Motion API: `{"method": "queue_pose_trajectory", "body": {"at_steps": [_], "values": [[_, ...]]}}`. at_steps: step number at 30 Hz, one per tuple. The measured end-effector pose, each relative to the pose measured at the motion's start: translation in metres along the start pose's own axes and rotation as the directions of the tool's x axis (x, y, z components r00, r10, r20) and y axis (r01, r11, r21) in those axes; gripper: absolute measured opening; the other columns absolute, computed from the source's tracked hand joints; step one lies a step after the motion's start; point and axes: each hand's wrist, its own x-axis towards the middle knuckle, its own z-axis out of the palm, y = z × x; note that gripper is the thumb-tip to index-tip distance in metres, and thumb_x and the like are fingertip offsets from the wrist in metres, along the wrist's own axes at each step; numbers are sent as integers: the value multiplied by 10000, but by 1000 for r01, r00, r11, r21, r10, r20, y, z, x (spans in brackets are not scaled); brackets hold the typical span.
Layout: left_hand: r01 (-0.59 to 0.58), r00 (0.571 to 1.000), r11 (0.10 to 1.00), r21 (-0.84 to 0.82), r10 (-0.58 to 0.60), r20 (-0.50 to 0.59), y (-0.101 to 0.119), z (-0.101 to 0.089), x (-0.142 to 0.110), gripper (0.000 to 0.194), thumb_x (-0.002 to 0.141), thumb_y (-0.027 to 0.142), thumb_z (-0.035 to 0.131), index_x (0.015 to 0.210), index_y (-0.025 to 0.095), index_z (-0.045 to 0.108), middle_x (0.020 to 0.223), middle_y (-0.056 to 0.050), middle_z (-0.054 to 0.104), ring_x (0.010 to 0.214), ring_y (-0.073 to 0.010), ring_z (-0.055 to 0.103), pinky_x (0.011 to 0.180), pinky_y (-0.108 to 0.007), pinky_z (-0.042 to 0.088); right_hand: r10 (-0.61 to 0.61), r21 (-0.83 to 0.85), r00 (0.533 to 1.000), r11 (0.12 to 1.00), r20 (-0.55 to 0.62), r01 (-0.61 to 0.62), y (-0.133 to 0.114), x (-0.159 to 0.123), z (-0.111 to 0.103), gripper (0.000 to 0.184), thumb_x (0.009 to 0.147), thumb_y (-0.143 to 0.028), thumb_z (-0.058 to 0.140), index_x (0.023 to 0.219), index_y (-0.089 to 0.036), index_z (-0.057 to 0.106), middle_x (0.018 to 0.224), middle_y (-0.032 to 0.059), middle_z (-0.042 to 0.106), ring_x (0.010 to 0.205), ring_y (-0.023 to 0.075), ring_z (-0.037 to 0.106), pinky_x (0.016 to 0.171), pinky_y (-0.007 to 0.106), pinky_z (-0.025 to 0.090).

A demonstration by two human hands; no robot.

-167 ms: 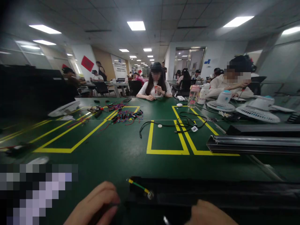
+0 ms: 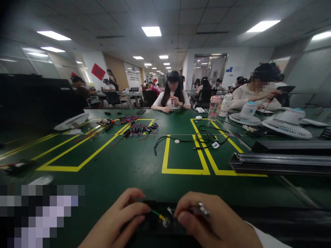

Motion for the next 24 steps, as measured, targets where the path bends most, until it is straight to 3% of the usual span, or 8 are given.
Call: {"method": "queue_pose_trajectory", "body": {"at_steps": [3, 6, 14, 18, 24], "values": [[11, 994, 1000, -13, -10, 105, -9, 6, 8, 332, 913, 68, 490, 1127, 292, 610, 1192, -39, 489, 977, -198, 609, 824, -305, 528, 138, 13, 971, 990, 195, -144, -3, 26, 14, 193, 937, -273, 464, 820, -228, 612, 652, 2, 693, 606, 181, 660, 557, 230, 492], [8, 995, 997, -73, 0, 103, -15, 10, 9, 328, 904, 51, 489, 1121, 269, 602, 1096, -28, 519, 954, -182, 614, 808, -267, 526, 142, 8, 957, 989, 252, -149, 7, 34, 24, 142, 902, -258, 501, 806, -215, 596, 655, 18, 700, 598, 191, 658, 543, 239, 479], [46, 996, 992, -116, -37, 75, -11, 15, 3, 287, 911, 36, 446, 1076, 221, 592, 1095, -44, 512, 952, -180, 609, 827, -273, 524, 118, -34, 966, 993, 229, -113, 12, 27, 28, 131, 886, -234, 548, 805, -226, 650, 659, 7, 708, 602, 185, 663, 547, 222, 458], [6, 1000, 992, -126, -4, 16, -9, 13, 4, 262, 914, 36, 452, 1038, 219, 593, 1072, -34, 521, 947, -172, 600, 826, -259, 513, 72, -55, 977, 997, 203, -62, 11, 28, 26, 190, 885, -294, 539, 811, -206, 690, 738, 39, 705, 675, 203, 663, 609, 248, 487], [-21, 1000, 996, -82, 20, -12, -14, 16, 3, 276, 937, 47, 429, 1061, 235, 590, 1038, -34, 525, 900, -165, 608, 784, -243, 518, 14, -118, 990, 993, 137, 3, 22, 22, 28, 126, 856, -239, 580, 778, -226, 678, 685, -2, 695, 582, 160, 640, 532, 196, 481]]}}
